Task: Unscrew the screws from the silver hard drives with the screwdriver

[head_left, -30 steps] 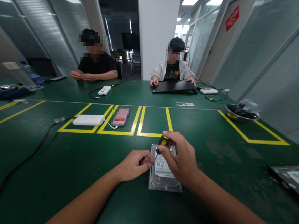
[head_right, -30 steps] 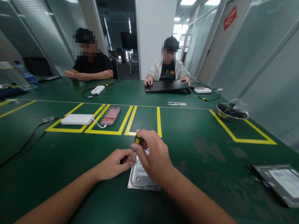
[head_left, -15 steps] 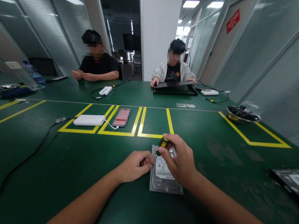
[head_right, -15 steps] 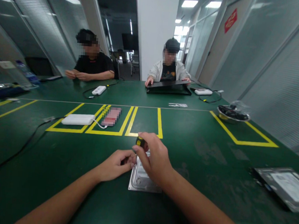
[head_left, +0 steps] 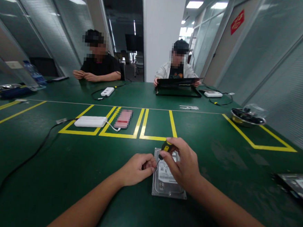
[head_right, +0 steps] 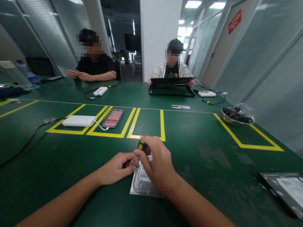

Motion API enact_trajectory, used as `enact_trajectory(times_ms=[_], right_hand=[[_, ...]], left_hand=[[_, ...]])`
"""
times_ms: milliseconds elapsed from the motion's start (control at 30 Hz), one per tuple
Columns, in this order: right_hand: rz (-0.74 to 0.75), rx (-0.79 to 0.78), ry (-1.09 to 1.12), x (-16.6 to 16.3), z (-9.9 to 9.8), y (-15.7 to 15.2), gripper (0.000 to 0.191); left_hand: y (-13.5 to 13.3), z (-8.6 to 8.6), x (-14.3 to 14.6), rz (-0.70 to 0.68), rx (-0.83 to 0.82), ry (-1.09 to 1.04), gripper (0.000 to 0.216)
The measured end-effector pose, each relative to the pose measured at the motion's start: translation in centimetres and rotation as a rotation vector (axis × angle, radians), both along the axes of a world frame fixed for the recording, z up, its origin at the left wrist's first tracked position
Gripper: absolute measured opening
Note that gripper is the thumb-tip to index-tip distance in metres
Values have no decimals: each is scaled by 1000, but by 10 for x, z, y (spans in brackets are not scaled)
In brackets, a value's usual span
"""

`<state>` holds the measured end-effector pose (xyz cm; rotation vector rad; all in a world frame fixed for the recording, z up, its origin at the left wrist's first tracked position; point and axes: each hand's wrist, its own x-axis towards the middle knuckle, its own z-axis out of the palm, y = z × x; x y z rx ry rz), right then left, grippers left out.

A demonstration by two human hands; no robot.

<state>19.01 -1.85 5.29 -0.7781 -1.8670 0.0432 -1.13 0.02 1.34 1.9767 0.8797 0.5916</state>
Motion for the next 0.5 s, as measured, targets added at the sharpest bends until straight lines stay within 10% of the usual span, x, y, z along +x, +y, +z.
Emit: enact_trajectory(times_ms=[500], right_hand=[[75,1,-21,0,7,-5,33]], left_hand=[[1,-3,-1,-7,13,18,2]])
